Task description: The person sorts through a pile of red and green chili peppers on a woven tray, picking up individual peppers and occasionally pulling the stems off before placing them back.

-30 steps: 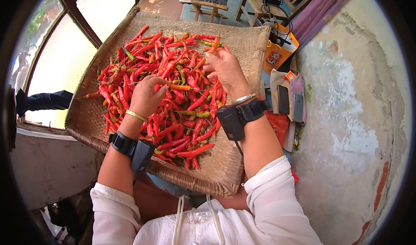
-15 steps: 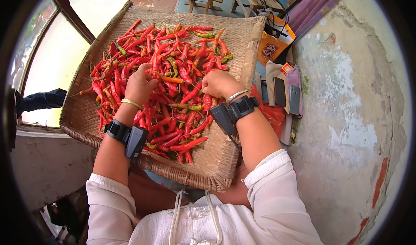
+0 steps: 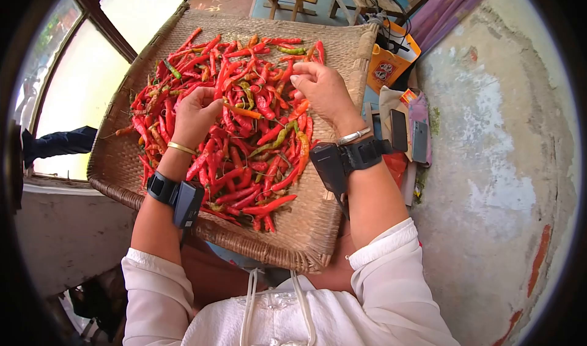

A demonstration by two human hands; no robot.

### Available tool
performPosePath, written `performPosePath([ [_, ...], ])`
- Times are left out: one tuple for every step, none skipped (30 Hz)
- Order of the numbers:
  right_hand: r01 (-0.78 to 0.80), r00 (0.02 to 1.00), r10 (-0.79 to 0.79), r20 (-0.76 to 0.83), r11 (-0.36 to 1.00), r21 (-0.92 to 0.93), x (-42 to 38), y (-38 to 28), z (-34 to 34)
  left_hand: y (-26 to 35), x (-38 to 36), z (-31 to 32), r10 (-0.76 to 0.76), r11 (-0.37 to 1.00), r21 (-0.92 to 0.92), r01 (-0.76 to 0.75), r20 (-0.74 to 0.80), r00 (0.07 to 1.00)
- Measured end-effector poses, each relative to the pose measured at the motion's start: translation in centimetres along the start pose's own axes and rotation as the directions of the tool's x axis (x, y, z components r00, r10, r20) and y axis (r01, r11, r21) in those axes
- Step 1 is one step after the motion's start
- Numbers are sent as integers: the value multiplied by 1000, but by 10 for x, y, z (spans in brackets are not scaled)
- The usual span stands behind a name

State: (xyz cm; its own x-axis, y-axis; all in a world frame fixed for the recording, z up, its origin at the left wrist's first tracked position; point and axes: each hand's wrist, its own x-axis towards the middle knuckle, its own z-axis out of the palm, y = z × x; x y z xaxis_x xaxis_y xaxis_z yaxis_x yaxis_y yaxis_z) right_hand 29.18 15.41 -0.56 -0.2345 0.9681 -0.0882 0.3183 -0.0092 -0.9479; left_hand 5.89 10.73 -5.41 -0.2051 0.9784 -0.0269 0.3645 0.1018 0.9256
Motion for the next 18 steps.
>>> performPosePath([
  [-2,1000,2,0,1000,4,-3,-2,8,9,-4,1,44,989,-139,-47,-20,999],
  [14,987,-10,158,1000,-24,-6,-4,16,18,-9,4,30,971,-239,-27,7,1000],
  [36,950,-19,312,998,-48,-9,-5,23,24,-14,6,28,971,-236,-25,8,1000],
  [36,950,-20,313,998,-45,-11,-3,31,30,-19,8,4,921,-387,34,98,995],
  [50,910,-43,412,999,-5,-13,1,39,34,-23,11,-4,846,-522,104,190,982],
  [60,861,-70,504,998,36,-15,5,46,31,-24,15,41,817,-569,92,216,975],
  [-15,826,-43,561,995,99,-19,6,52,32,-24,17,42,818,-567,92,218,975],
  [-74,823,6,569,993,96,-22,6,54,31,-25,17,50,812,-575,101,241,969],
  [-133,815,56,576,987,92,-23,5,55,31,-26,18,57,805,-582,111,263,963],
  [-134,815,57,577,987,92,-22,4,53,32,-26,17,30,808,-577,122,247,969],
  [-155,812,123,570,988,9,-19,4,49,29,-23,17,29,808,-577,123,246,969],
  [-176,809,187,557,982,-74,-15,4,44,22,-19,17,66,914,-405,10,175,982],
  [-176,808,187,558,982,-74,-11,4,39,15,-16,17,119,974,-207,-93,113,986],
  [-198,858,159,488,980,30,-7,6,34,9,-13,18,188,982,-28,-186,84,979],
  [-210,901,137,412,968,135,-3,8,29,4,-10,21,187,982,-28,-185,83,979],
  [-198,925,105,366,954,226,1,11,25,1,-8,24,193,981,-43,-190,113,975],
  [-199,923,106,369,954,224,5,14,22,-2,-8,24,200,979,-58,-194,142,969],
  [-195,947,107,303,941,276,10,18,20,-4,-8,23,220,969,77,-234,163,962],
])
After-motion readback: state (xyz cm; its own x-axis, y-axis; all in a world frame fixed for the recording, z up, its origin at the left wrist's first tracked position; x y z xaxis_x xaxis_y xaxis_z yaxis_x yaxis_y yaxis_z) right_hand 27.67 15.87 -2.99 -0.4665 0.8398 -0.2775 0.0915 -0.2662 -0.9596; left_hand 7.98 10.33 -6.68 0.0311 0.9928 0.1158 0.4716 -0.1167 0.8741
